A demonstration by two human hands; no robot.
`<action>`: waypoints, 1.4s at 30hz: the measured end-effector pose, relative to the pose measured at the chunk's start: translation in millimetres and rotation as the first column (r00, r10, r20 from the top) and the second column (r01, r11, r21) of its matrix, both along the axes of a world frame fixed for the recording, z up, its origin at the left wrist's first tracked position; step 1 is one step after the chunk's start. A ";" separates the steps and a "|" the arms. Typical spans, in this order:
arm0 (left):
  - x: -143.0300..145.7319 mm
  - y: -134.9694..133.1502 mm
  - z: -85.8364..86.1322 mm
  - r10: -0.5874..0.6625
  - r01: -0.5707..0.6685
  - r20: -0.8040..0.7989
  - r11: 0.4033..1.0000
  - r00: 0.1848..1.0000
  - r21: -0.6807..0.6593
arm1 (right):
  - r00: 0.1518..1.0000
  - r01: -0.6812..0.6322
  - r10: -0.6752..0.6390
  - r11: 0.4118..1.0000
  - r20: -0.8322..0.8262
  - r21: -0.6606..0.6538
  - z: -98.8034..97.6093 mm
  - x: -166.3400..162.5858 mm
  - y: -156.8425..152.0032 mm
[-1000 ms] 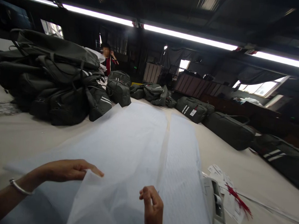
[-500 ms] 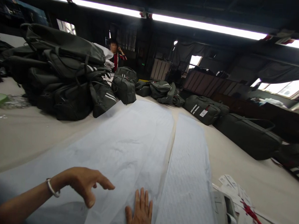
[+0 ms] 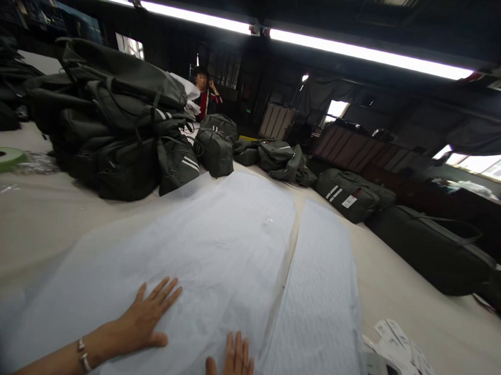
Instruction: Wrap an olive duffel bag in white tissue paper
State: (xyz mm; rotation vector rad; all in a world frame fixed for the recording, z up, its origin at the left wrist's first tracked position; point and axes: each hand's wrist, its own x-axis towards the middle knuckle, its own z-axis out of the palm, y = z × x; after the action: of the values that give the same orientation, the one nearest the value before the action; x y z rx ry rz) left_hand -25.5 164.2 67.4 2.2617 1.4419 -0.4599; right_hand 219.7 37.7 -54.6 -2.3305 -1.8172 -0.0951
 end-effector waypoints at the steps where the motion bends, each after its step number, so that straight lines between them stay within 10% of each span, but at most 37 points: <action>1: -2.0 -2.3 2.5 0.009 -0.009 -0.004 1.000 1.000 -0.006 | 1.000 0.003 -0.003 1.000 -0.014 0.015 1.5 2.4 3.2; 12: 11.0 -1.3 12.0 0.068 -0.068 0.002 0.998 0.998 0.002 | 0.994 -0.079 0.079 0.997 -0.078 0.008 -4.9 29.3 56.2; 20: 30.7 23.4 31.2 -0.157 0.158 0.085 0.988 0.984 0.002 | 0.995 -0.078 0.076 0.997 -0.066 -0.029 -18.8 32.1 59.9; 30: 62.8 30.0 -12.3 -0.308 0.311 0.227 0.950 0.924 0.027 | 0.949 -0.036 0.017 0.998 -0.314 -0.055 24.0 41.0 72.9; 36: 69.3 25.3 7.5 -0.295 0.310 0.242 0.951 0.924 -0.023 | 0.937 -0.075 0.110 0.990 -0.332 0.115 84.9 90.0 170.5; 42: 67.8 24.8 0.2 -0.199 0.225 0.179 0.964 0.964 -0.143 | 0.961 -0.130 0.130 0.991 -0.246 0.017 121.6 129.7 312.7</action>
State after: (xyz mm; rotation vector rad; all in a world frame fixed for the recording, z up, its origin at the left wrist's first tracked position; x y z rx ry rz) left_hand 42.3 189.0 67.6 2.2732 1.0475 -0.4283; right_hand 349.5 350.4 67.0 -2.1054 -1.8358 0.2038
